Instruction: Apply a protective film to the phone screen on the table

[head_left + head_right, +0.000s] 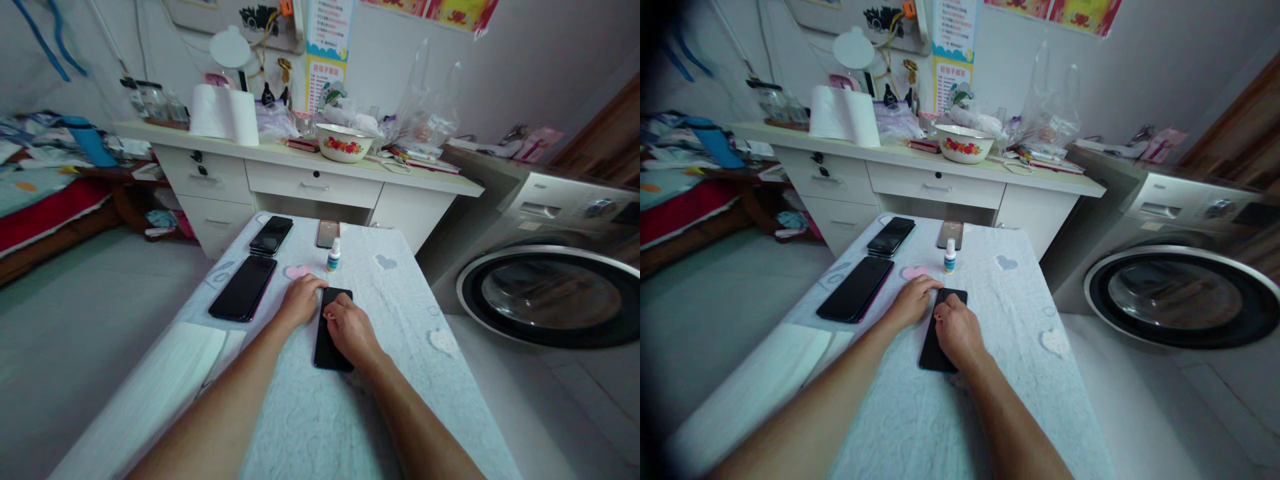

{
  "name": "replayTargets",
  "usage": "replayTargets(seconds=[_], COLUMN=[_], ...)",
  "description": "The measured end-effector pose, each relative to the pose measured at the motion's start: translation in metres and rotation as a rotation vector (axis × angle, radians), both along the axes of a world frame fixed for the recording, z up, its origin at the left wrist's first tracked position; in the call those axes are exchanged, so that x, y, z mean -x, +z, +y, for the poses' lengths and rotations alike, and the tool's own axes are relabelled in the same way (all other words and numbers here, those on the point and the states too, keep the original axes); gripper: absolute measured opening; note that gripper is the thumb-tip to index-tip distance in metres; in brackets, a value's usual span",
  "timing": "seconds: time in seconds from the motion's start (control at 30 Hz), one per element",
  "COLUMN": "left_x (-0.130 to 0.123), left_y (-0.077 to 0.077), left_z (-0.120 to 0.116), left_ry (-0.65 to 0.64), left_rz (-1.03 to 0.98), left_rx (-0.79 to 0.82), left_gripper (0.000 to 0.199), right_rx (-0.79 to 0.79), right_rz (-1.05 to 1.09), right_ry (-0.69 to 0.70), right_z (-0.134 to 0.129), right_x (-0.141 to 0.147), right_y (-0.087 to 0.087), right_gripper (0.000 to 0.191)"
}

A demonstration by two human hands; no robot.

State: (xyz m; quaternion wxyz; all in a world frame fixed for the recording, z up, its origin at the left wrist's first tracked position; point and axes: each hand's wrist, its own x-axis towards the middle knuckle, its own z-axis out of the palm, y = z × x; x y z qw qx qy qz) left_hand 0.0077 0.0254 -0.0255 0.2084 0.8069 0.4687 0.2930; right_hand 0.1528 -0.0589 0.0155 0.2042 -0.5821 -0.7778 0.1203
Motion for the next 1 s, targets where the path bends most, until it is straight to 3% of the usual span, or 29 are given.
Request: replayTargets(seconds=[0.47,1.0], left_x=[0.000,0.001], left_y=[0.000,0.002], left_z=[-0.001,-0.001], left_ry=[-0.008,-0.011], left_rz=[-0.005,0.011], left_rx=[-0.020,-0.022], left_gripper=[0.041,0.038], right_rx=[-0.022,-0.035], right_rz=[-0.036,-0.039], right_ry=[-0.254,-0.376], right_z=[0.011,0.016], right_x=[-0.024,-0.034], right_y=[-0.005,-0.008], right_gripper=[0.019,0.018])
